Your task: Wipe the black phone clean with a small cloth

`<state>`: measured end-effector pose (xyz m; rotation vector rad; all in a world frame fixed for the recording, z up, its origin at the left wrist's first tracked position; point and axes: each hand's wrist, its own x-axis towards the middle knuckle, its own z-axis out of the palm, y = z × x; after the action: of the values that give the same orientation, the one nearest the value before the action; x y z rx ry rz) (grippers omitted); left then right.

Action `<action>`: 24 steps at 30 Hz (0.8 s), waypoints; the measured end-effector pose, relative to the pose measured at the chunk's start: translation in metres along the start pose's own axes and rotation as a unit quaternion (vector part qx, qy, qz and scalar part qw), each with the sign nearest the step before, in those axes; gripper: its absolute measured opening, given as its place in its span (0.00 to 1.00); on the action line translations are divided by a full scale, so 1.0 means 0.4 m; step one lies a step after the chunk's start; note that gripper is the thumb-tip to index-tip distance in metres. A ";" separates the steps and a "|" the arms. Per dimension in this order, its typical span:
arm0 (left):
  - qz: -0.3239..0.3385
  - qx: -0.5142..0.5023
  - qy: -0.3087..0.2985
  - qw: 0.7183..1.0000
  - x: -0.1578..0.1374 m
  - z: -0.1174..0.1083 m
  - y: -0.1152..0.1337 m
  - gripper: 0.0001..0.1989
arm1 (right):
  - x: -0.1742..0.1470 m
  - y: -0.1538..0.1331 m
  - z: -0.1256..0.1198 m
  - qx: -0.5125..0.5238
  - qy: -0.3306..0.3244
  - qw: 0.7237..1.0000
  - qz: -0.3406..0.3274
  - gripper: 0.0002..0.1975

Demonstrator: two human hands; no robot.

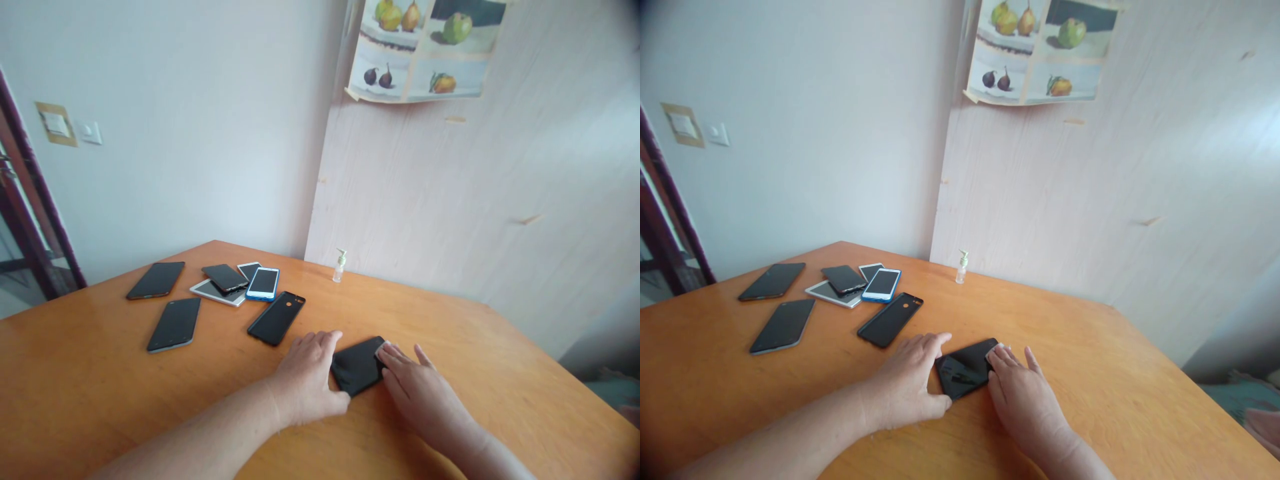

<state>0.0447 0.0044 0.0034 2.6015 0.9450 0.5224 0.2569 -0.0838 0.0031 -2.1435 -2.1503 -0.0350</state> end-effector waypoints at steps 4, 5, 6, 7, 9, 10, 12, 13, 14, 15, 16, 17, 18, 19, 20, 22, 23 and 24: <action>0.004 0.001 -0.002 1.000 0.000 -0.001 -0.002 0.41 | -0.032 -0.072 -0.027 0.028 -0.029 0.992 -0.122 0.25; 0.005 0.001 -0.004 1.000 -0.001 -0.001 -0.003 0.40 | -0.037 -0.081 -0.033 0.036 -0.039 0.988 -0.145 0.25; 0.005 0.001 -0.004 1.000 -0.001 -0.001 -0.004 0.40 | -0.038 -0.082 -0.036 0.040 -0.043 0.987 -0.150 0.25; 0.007 0.002 -0.003 1.000 -0.001 -0.001 -0.004 0.39 | -0.037 -0.074 -0.036 0.038 -0.041 0.989 -0.138 0.25; 0.011 0.003 0.001 1.000 -0.001 0.001 -0.006 0.38 | -0.029 -0.039 -0.031 0.020 -0.027 0.997 -0.072 0.25; 0.013 0.004 0.003 1.000 -0.001 0.001 -0.007 0.37 | -0.024 -0.019 -0.027 0.006 -0.022 0.999 -0.033 0.25; 0.014 0.005 0.005 1.000 0.000 0.003 -0.008 0.36 | -0.020 0.005 -0.017 -0.025 -0.019 0.999 0.020 0.25; 0.013 0.006 0.006 1.000 0.001 0.003 -0.009 0.36 | -0.021 0.004 -0.012 -0.037 -0.019 0.999 0.025 0.25; 0.012 0.006 0.007 1.000 0.001 0.003 -0.009 0.36 | -0.025 -0.007 -0.009 -0.044 -0.018 0.999 0.015 0.25; 0.011 0.007 0.007 1.000 0.001 0.004 -0.009 0.35 | -0.030 -0.025 -0.006 -0.044 -0.017 0.999 -0.004 0.26; 0.011 0.006 0.006 1.000 0.001 0.003 -0.009 0.35 | -0.036 -0.048 -0.004 -0.036 -0.018 0.999 -0.031 0.26; 0.012 0.005 0.006 1.000 0.001 0.003 -0.009 0.34 | -0.042 -0.072 -0.004 -0.021 -0.025 0.997 -0.063 0.26; 0.014 0.004 0.007 1.000 0.001 0.003 -0.008 0.33 | -0.048 -0.092 -0.005 -0.001 -0.035 0.995 -0.095 0.27; 0.015 0.003 0.009 1.000 0.001 0.002 -0.008 0.32 | -0.053 -0.106 -0.007 0.018 -0.046 0.992 -0.121 0.28; 0.016 0.003 0.011 1.000 0.001 0.002 -0.008 0.32 | -0.056 -0.111 -0.010 0.032 -0.051 0.989 -0.135 0.28; 0.016 0.003 0.010 1.000 0.001 0.002 -0.008 0.32 | -0.056 -0.091 -0.016 0.036 -0.038 0.991 -0.123 0.28; 0.015 0.004 0.008 1.000 0.001 0.002 -0.008 0.32 | -0.054 -0.070 -0.018 0.027 -0.020 0.995 -0.096 0.28; 0.014 0.003 0.006 1.000 0.001 0.002 -0.008 0.33 | -0.051 -0.047 -0.019 0.014 0.000 0.998 -0.063 0.27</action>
<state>0.0435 0.0068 0.0015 2.6241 0.9160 0.5427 0.2385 -0.1047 0.0099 -1.9900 -2.2691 -0.0136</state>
